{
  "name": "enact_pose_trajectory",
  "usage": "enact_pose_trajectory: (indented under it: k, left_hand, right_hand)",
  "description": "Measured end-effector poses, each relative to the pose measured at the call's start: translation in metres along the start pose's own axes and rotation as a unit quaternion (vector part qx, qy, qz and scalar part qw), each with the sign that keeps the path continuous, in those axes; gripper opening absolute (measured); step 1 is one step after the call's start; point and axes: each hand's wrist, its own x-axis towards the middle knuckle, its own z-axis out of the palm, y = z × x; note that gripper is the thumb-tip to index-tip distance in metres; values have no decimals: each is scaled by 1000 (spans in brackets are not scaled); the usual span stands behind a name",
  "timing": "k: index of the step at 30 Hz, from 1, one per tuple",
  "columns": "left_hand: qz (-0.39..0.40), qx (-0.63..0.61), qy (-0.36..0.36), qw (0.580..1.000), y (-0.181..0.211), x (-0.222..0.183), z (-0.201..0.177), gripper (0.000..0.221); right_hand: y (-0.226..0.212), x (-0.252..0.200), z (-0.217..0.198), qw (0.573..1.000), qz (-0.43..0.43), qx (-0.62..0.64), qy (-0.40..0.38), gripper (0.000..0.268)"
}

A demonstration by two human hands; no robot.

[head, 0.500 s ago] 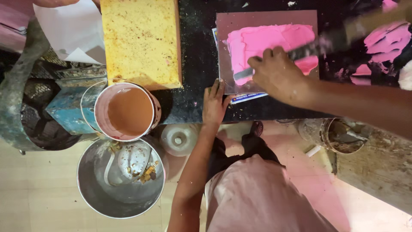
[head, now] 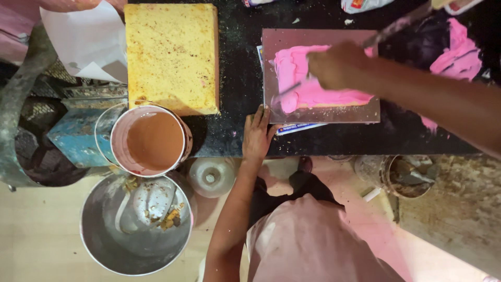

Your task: The person spreads pink frosting over the top and sides of a rectangular cake using a metal spatula on a production counter.

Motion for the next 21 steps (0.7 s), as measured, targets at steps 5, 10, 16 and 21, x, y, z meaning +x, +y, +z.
enact_pose_trajectory:
  k: [5,10,16,21]
  left_hand:
    - [-11,9,15,1000,-3,-7,6,65]
    - [-30,1,17,999,-2,-6,11,65]
    - [-43,17,30,998,10,-7,10,64]
    - [-73,7,64,995,25,-10,11,65]
  right_hand:
    - [-29,-63,-18,958,-145,-130,212,7]
    - [-12,-70,-29,917,-207,-303,155,12]
    - [28,-88,0,854,-281,-390,201,8]
    - [62,-121,34,860,-281,-398,152,10]
